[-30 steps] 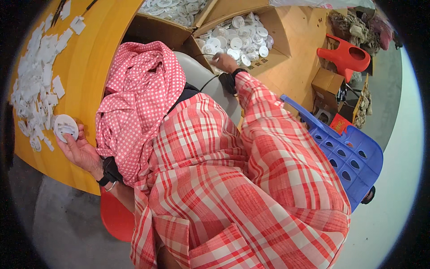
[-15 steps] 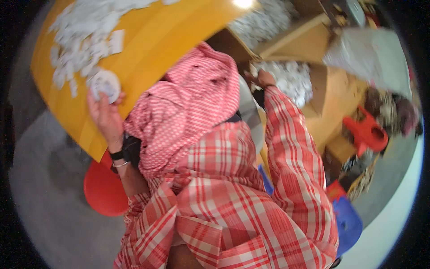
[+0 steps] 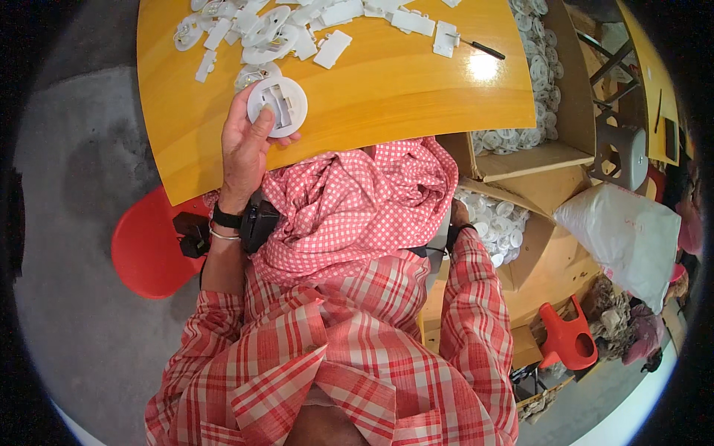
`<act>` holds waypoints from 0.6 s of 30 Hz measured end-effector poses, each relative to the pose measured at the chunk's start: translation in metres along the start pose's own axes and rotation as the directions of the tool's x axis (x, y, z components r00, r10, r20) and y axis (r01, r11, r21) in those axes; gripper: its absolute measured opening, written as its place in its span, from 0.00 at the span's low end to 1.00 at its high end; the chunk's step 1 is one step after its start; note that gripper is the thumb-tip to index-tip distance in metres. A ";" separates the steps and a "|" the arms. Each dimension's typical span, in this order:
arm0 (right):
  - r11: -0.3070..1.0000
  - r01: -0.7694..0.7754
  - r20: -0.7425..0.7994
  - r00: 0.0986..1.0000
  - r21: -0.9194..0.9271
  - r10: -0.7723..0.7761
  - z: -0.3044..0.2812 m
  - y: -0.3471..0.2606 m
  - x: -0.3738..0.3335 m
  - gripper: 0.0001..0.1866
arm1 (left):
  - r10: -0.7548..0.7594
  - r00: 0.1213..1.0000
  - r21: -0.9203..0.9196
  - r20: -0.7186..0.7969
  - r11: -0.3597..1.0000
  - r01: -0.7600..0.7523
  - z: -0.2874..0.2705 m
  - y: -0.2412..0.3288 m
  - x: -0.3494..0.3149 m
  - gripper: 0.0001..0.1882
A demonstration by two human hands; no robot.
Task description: Assembling plastic housings for shoe components by snapping parts together.
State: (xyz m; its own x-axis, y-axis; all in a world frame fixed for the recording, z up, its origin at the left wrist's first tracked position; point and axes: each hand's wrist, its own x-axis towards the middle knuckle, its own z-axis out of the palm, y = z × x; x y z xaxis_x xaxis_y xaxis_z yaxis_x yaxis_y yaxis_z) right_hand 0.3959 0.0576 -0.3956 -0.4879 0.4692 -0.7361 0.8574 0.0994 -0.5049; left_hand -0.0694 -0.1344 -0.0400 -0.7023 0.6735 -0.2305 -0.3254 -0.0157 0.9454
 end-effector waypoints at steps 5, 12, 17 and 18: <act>0.985 0.170 0.204 0.966 -0.034 -0.160 -0.052 -0.077 -0.010 0.19 | 0.004 1.000 -0.009 -0.001 1.000 -0.004 -0.007 0.000 -0.006 0.22; 0.751 -0.383 -0.786 0.548 -0.538 -0.284 -0.154 -0.268 -0.117 0.10 | 0.016 0.998 -0.071 0.056 0.997 -0.012 -0.002 -0.004 -0.001 0.22; 0.684 0.220 -0.643 0.234 -0.696 -0.730 -0.149 -0.411 -0.123 0.09 | 0.009 0.996 -0.169 0.093 0.986 0.007 -0.001 -0.007 0.001 0.23; 0.575 0.539 -0.579 0.186 -0.615 -0.794 -0.139 -0.431 -0.108 0.13 | 0.019 0.996 -0.199 0.091 0.980 0.000 -0.002 -0.008 0.002 0.23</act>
State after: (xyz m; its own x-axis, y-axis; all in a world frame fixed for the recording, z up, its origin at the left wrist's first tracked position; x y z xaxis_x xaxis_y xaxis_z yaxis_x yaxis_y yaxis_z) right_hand 0.1021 0.0861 -0.0359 -0.6762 0.5166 0.5252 0.3309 0.8499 -0.4101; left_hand -0.0688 -0.1345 -0.0486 -0.6475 0.7379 -0.1907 -0.4446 -0.1625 0.8809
